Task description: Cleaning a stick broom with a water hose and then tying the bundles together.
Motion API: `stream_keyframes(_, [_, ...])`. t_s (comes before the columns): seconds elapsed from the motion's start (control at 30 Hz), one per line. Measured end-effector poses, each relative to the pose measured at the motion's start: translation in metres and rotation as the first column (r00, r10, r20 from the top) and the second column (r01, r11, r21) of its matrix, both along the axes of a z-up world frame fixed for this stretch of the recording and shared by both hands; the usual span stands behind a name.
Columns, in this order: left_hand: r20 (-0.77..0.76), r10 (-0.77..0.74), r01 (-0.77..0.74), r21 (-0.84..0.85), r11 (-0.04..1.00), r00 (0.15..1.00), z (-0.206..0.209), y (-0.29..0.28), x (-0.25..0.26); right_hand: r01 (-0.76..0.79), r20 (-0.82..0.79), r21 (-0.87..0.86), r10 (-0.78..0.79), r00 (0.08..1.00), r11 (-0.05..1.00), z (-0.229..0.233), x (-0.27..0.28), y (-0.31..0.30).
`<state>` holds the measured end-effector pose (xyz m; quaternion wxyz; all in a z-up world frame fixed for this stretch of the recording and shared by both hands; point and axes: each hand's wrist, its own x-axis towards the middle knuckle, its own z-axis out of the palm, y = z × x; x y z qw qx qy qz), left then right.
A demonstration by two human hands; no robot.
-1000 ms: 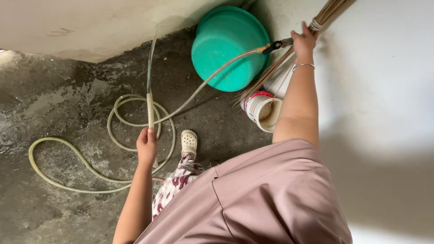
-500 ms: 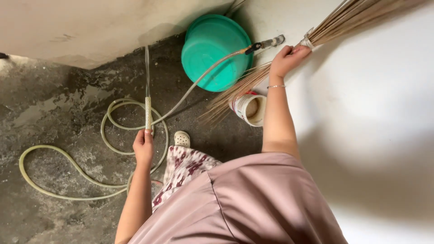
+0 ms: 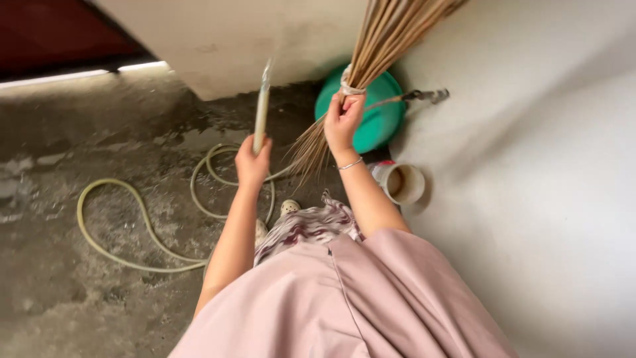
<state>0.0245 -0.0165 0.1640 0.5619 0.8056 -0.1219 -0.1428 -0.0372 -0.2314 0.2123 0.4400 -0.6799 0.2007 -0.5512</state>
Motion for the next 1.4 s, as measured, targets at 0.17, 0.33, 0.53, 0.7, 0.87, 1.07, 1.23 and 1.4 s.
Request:
stream_keyframes(0.17, [0.401, -0.106, 0.181, -0.155, 0.971, 0.91, 0.017, 0.007, 0.006, -0.257, 0.112, 0.194, 0.239, 0.965, 0.947, 0.005, 0.036, 0.092])
stream_keyframes(0.33, [0.09, -0.05, 0.056, -0.063, 0.996, 0.995, 0.043, 0.019, -0.01, -0.368, 0.079, 0.307, 0.362, 0.929, 0.878, 0.01, 0.04, 0.153])
stream_keyframes(0.53, [-0.074, 0.06, -0.051, 0.121, 0.991, 0.995, 0.048, 0.046, -0.01, -0.276, -0.193, 0.267, 0.332, 0.923, 0.923, 0.047, 0.032, 0.19])
stream_keyframes(0.7, [-0.069, 0.042, -0.034, 0.114, 0.993, 0.997, 0.055, 0.063, -0.011, -0.354, -0.061, -0.073, 0.35, 0.935, 0.933, 0.106, 0.011, 0.191])
stream_keyframes(0.87, [-0.069, 0.039, -0.028, 0.145, 0.989, 0.997, 0.058, 0.072, -0.016, -0.218, -0.244, -0.363, 0.133, 0.961, 0.906, 0.125, 0.005, 0.189])
stream_keyframes(1.07, [-0.055, 0.039, -0.03, 0.155, 0.987, 0.998, 0.055, 0.075, -0.024, -0.158, -0.254, -0.283, 0.085, 0.963, 0.946, 0.109, 0.002, 0.193])
stream_keyframes(1.23, [-0.004, 0.054, -0.053, 0.156, 0.986, 0.999, 0.047, 0.071, -0.029, -0.158, -0.337, -0.019, 0.142, 0.931, 0.987, 0.07, 0.005, 0.191])
stream_keyframes(1.4, [0.034, 0.02, -0.025, 0.161, 0.987, 0.999, 0.039, 0.077, -0.034, -0.145, -0.119, -0.039, 0.14, 0.983, 0.989, 0.068, -0.007, 0.2])
